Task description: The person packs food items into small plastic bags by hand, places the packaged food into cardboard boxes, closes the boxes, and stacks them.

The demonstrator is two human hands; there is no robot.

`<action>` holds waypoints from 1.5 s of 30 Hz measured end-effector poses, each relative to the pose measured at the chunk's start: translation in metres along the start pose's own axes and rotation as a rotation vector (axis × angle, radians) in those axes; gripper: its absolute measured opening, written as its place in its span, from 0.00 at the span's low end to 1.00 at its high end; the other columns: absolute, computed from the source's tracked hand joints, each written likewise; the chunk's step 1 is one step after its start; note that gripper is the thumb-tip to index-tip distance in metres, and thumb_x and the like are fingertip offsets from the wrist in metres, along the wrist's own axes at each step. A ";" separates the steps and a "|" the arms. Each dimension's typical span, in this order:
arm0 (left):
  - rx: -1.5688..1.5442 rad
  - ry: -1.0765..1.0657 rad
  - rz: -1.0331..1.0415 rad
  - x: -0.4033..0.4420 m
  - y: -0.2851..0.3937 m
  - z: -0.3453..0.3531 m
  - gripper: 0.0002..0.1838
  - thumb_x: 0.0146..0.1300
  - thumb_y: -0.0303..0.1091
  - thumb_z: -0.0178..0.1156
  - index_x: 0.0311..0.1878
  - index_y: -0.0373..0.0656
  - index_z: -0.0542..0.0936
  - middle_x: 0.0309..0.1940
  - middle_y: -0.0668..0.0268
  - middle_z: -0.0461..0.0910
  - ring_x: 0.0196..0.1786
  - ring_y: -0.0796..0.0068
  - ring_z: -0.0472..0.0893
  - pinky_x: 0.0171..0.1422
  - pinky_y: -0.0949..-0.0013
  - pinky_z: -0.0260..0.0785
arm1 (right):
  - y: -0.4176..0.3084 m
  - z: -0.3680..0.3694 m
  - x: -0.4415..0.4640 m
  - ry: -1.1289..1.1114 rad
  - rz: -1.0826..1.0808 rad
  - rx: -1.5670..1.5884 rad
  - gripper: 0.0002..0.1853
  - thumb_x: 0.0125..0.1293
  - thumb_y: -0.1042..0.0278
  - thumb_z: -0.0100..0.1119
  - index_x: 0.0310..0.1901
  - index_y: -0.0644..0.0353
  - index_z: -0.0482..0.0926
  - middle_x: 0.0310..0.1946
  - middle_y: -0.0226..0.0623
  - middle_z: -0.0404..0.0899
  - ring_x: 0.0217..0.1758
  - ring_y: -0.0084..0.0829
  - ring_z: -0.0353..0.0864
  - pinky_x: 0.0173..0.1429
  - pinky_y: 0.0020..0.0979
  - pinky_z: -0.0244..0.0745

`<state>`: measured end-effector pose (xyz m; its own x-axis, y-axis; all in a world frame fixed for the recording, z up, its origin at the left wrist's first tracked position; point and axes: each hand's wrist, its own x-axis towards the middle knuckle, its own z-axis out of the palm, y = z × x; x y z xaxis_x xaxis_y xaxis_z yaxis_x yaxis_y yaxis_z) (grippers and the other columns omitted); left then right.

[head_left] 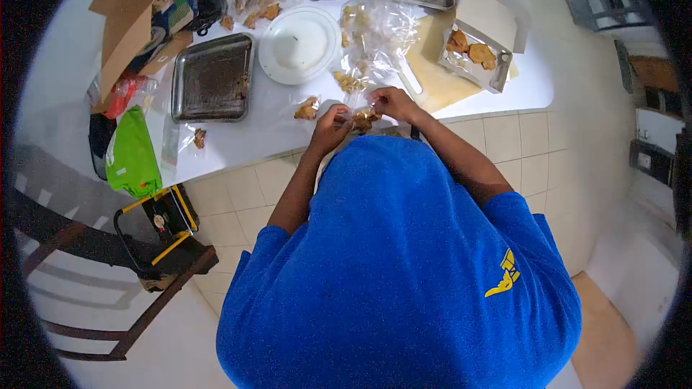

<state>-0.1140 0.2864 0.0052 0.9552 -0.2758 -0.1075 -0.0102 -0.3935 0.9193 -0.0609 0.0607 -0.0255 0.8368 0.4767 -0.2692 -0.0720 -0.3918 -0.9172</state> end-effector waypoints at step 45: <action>0.040 -0.265 0.161 0.091 0.092 0.083 0.16 0.54 0.32 0.64 0.46 0.39 0.77 0.43 0.58 0.77 0.45 0.68 0.78 0.48 0.68 0.71 | -0.025 -0.103 -0.114 0.373 -0.031 0.215 0.09 0.62 0.68 0.54 0.39 0.62 0.81 0.36 0.43 0.80 0.40 0.35 0.80 0.46 0.32 0.74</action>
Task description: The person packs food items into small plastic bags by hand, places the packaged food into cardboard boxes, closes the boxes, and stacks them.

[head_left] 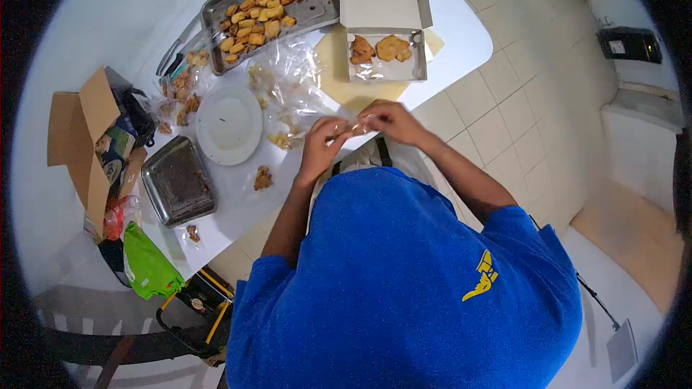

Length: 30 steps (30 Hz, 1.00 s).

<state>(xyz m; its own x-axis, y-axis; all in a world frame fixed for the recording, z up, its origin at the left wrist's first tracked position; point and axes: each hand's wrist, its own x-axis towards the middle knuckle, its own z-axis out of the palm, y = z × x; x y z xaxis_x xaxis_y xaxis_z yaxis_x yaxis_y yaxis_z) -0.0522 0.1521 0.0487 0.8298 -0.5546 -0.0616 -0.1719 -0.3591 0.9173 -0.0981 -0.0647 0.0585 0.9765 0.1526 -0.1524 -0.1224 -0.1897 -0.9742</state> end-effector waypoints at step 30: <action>0.637 0.327 -0.054 0.191 0.066 0.074 0.09 0.53 0.33 0.60 0.36 0.42 0.80 0.37 0.59 0.77 0.40 0.56 0.76 0.46 0.58 0.69 | -0.010 -0.143 0.083 0.048 -0.220 -1.064 0.13 0.53 0.75 0.54 0.41 0.65 0.75 0.48 0.38 0.69 0.49 0.40 0.73 0.34 0.32 0.80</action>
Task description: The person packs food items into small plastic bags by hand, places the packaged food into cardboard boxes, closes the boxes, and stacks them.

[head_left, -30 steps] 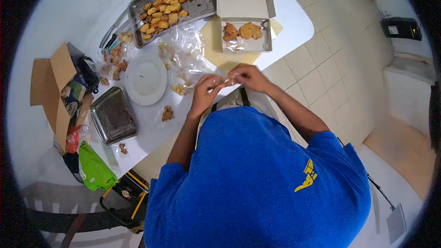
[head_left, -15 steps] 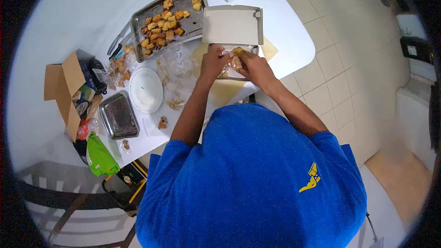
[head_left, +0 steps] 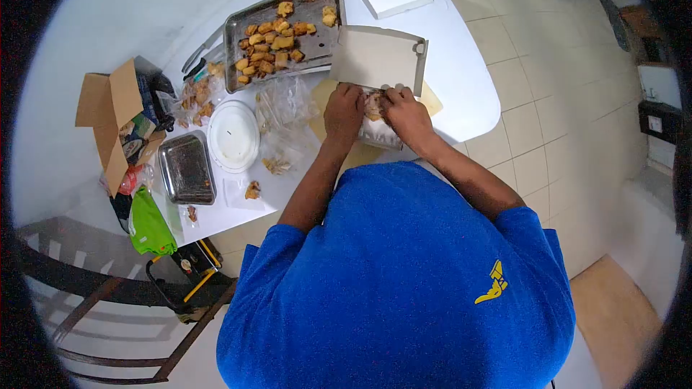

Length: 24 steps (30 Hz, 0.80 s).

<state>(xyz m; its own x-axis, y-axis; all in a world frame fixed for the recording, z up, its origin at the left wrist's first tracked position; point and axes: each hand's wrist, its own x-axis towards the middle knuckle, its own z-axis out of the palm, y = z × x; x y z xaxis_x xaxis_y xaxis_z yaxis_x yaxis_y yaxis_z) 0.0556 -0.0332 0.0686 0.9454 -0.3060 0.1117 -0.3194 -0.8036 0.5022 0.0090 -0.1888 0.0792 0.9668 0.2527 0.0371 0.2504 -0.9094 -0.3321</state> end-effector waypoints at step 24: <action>-0.515 -0.149 0.396 0.035 -0.087 -0.035 0.19 0.46 0.29 0.62 0.46 0.39 0.77 0.41 0.54 0.76 0.44 0.59 0.77 0.48 0.64 0.69 | 0.041 -0.007 -0.043 0.205 0.144 0.582 0.32 0.43 0.87 0.59 0.54 0.52 0.73 0.54 0.38 0.73 0.55 0.40 0.73 0.59 0.35 0.70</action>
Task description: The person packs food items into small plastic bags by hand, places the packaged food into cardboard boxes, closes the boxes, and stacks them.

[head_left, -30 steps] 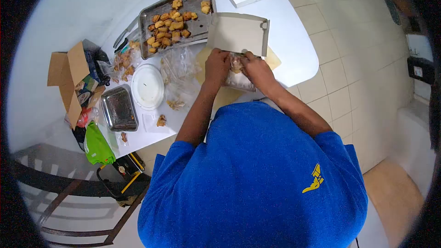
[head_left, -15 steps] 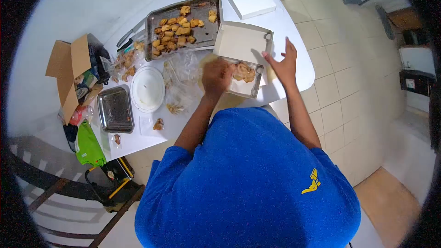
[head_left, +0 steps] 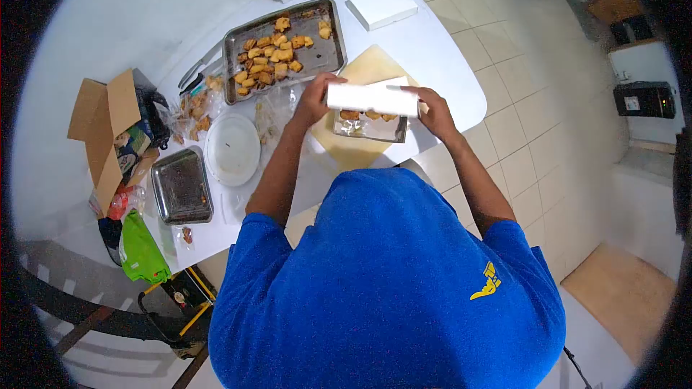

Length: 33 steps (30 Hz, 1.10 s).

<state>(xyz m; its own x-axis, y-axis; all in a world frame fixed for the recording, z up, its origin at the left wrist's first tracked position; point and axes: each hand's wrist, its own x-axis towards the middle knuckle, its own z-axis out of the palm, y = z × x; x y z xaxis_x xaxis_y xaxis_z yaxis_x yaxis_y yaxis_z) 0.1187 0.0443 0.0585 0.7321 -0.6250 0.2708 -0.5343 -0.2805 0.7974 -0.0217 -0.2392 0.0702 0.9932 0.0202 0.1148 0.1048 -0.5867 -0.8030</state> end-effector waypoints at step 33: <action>0.306 -0.119 -0.064 -0.087 0.027 0.041 0.29 0.63 0.41 0.50 0.67 0.46 0.60 0.69 0.51 0.49 0.70 0.52 0.51 0.70 0.54 0.48 | -0.050 0.035 -0.049 -0.205 -0.133 -0.482 0.36 0.59 0.53 0.56 0.67 0.54 0.55 0.69 0.45 0.46 0.71 0.43 0.47 0.70 0.52 0.41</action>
<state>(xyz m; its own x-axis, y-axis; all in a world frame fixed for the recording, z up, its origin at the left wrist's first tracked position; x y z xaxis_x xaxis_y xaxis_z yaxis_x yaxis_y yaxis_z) 0.0229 0.0610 0.0344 0.7239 -0.6743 0.1460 -0.6038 -0.5168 0.6070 -0.0736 -0.1825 0.0841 0.9676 0.2491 0.0423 0.2431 -0.8724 -0.4241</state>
